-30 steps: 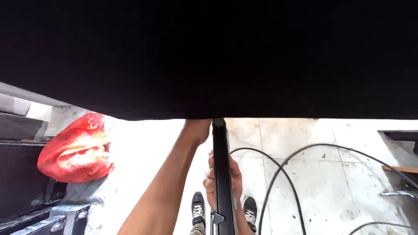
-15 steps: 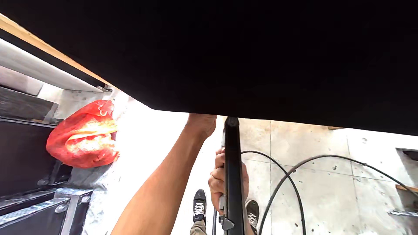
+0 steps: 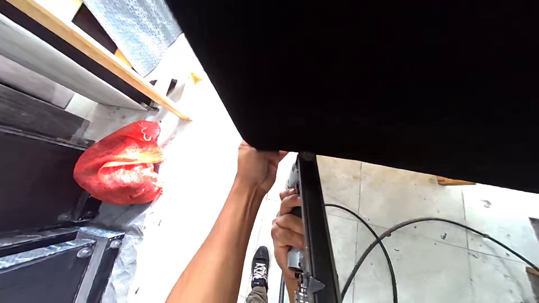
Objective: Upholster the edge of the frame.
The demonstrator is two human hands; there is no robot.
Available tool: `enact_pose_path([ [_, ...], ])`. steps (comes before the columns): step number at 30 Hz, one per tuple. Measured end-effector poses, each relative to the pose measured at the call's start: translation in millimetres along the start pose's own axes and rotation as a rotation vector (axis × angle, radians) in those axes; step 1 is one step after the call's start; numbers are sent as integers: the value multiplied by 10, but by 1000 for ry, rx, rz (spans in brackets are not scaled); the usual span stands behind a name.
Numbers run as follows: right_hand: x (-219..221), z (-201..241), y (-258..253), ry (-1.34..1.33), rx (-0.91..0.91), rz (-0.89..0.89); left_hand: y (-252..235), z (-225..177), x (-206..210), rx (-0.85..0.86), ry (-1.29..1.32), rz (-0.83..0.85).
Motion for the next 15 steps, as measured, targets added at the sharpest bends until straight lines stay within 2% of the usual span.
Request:
enact_pose_path([
  [2,-23,-26,22,-29,-7,11,-152,74,-7,40,-20,-44],
  [4,9,-40,-22,-33,10,13,-308,56,-12,134,-116,-7],
  [7,41,-37,-1,-38,-7,-3,-85,-219,-294,258,-293,-54],
  [10,83,-26,8,-40,5,0,399,-333,-192,260,-426,202],
  [11,81,-25,14,-39,8,-13,457,-348,-92,312,-490,241],
  [15,82,-46,-15,-43,30,-15,255,-446,69,635,-630,212],
])
Point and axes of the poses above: each hand's wrist, its own y-axis away from the middle knuckle, its own x-axis out of the palm, z = x × y, the point moved 8 cm from there along -y, towards the middle knuckle, and after that the axes turned 6 degrees about -x, right-handed, at the moved point
